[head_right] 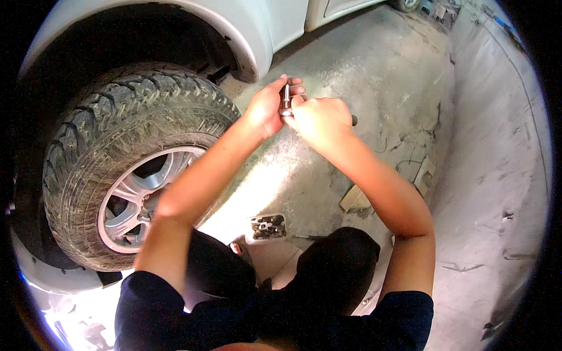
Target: The person is working on the wheel well of a white car, using a wrench to tighten bolts. They are sitting on the floor and manipulating tools to secure the wheel well liner.
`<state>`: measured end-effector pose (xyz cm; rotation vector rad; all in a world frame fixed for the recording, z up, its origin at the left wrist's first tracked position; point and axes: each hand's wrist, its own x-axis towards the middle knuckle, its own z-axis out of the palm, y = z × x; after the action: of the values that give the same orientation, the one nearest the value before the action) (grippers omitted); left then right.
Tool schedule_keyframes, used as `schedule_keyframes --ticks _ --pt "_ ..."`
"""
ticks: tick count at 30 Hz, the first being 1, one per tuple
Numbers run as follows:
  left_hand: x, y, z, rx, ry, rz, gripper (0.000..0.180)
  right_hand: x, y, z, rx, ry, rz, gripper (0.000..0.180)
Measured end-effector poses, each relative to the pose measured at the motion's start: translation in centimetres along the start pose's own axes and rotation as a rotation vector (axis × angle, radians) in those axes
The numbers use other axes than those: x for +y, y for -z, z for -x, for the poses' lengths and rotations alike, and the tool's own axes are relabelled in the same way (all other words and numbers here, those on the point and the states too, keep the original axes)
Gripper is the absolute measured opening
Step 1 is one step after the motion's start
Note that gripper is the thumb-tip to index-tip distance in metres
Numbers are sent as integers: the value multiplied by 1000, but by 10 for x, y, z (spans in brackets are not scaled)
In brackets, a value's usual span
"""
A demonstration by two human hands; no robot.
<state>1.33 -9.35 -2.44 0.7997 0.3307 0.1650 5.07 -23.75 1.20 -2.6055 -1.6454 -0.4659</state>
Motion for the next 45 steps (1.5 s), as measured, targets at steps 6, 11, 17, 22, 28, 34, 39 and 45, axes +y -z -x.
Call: schedule_keyframes --ticks 6,11,17,22,28,34,39,45 --pt "-39 16 -14 123 -549 428 23 -10 -18 -34 -35 71 60 29" --pt "-69 40 -29 153 -626 690 20 -25 -37 -48 -69 143 29 23" --pt "-48 88 -57 133 -571 965 16 -20 -20 -54 -162 206 174 14" --pt "-30 75 -64 62 -646 1128 20 -12 -34 -65 -71 174 39 18" --pt "-25 94 -85 114 -734 1031 25 -15 -67 -80 0 144 -169 22" --pt "-16 93 -86 303 -663 902 33 -19 -88 -83 58 81 -428 19" --pt "-12 89 -80 328 -617 843 44 -28 -89 -83 30 6 -607 21" --pt "-24 89 -77 117 -671 866 41 -33 -87 -90 -10 -130 -799 30"
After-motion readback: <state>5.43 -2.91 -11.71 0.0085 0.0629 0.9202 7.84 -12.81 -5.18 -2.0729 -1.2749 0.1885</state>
